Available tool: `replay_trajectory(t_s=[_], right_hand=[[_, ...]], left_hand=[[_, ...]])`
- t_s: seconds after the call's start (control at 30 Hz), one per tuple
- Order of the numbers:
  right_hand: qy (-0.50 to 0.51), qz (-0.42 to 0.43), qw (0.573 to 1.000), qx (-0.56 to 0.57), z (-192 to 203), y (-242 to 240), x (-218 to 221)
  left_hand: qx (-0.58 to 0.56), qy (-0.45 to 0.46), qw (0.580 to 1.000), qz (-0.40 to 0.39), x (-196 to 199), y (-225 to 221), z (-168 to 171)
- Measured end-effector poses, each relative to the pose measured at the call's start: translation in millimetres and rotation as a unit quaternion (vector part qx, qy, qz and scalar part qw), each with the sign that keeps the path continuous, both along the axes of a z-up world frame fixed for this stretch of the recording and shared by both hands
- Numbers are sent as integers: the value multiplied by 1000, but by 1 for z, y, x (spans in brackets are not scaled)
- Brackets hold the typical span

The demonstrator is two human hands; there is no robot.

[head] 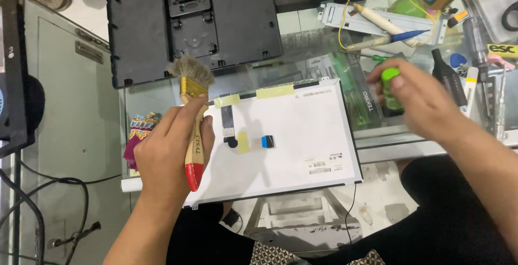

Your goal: Repairing a laptop screen by checking components with probes, applying tape, and cleaning with a brush and cloth

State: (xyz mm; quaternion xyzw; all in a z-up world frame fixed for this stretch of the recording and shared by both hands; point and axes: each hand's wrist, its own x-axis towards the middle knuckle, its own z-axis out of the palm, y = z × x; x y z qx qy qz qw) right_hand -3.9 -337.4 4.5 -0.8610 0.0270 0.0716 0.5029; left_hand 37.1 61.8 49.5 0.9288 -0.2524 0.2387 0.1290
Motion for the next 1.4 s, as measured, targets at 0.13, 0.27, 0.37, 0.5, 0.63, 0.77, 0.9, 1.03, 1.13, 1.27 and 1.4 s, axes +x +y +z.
replay_trajectory(t_s=[0.13, 0.27, 0.37, 0.5, 0.63, 0.77, 0.9, 1.03, 1.13, 1.27, 1.4], right_hand=[[-98, 69, 993, -18, -21, 13, 3], [-143, 57, 986, -61, -25, 27, 7], [-52, 65, 987, -136, -16, 40, 9], [72, 124, 950, -277, -6, 64, 5], [2, 176, 947, -267, -18, 68, -1], [-144, 173, 922, -314, -38, 70, -3], [-106, 140, 913, -368, -39, 80, 1], [-159, 170, 906, -354, -47, 85, 5], [-357, 202, 773, -484, -43, 89, 7], [-399, 237, 749, -472, -35, 87, 8], [-413, 210, 762, -452, -23, 73, 13]], left_hand=[[11, -7, 1000, 1, 1, 1, -3], [5, -9, 1000, -9, 1, 0, -3], [6, -6, 1000, -5, 2, 0, -4], [9, -9, 1000, -10, 3, 0, -3], [14, 7, 1000, -2, 2, -1, -4], [8, 4, 1000, -15, 1, -1, -5], [0, 11, 1000, -27, 2, -2, -2], [6, 10, 1000, -23, 2, -2, -4], [6, 2, 1000, -28, 2, -2, -4], [6, 6, 1000, -23, 2, -2, -4], [9, 2, 1000, -24, 2, 1, -6]])
